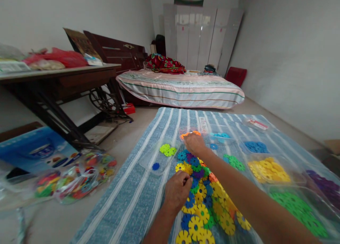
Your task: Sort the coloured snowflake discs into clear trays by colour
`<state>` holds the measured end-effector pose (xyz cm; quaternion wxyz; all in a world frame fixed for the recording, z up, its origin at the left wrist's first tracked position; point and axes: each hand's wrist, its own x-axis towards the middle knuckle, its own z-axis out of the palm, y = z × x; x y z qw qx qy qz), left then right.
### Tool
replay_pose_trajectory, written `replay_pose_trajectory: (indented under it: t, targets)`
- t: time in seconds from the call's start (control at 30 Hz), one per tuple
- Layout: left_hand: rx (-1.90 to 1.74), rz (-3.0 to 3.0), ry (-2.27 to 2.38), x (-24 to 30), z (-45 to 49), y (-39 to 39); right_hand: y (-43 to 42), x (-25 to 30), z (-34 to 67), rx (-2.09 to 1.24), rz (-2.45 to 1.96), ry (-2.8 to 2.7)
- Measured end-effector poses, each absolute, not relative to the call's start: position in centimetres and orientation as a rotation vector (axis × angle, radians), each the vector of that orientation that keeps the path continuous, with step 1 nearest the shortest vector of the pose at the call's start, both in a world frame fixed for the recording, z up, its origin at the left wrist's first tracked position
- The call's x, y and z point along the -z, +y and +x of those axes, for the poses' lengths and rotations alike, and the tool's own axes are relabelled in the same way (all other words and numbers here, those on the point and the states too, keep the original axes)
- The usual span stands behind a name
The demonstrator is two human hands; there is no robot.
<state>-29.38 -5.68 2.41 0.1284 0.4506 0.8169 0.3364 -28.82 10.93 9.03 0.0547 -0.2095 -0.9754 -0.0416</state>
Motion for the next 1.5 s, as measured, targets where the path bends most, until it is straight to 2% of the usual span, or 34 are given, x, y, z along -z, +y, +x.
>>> replay_pose_trajectory:
  t: [0.3, 0.4, 0.63, 0.83, 1.17, 1.37, 1.5]
  targets:
    - [-0.982, 1.344, 2.373, -2.4, -29.5, -5.3, 10.1, -11.9, -20.0, -0.055, -0.905, -2.768]
    - [-0.963, 1.360, 2.382, -2.4, -29.5, -5.2, 9.8, -10.6, -14.4, -0.215, -1.059, -2.687]
    - [-0.954, 1.396, 2.409, -2.5, -29.6, -5.0, 5.6, -6.1, -6.1, -0.358, -1.280, -2.703]
    - [-0.953, 1.374, 2.417, -2.6, -29.5, -4.9, 1.9, -4.9, -4.3, -0.420, -1.288, -2.680]
    - [-0.944, 1.395, 2.430, -2.5, -29.6, -4.9, 1.7, -3.5, -3.7, -0.388, -1.325, -2.686]
    - [-0.952, 1.399, 2.421, -2.5, -29.6, -4.8, 1.0, -3.3, -3.5, -0.349, -1.176, -2.649]
    - [-0.941, 1.407, 2.419, -2.6, -29.6, -4.8, 3.1, -4.6, -3.1, -0.172, -1.013, -2.542]
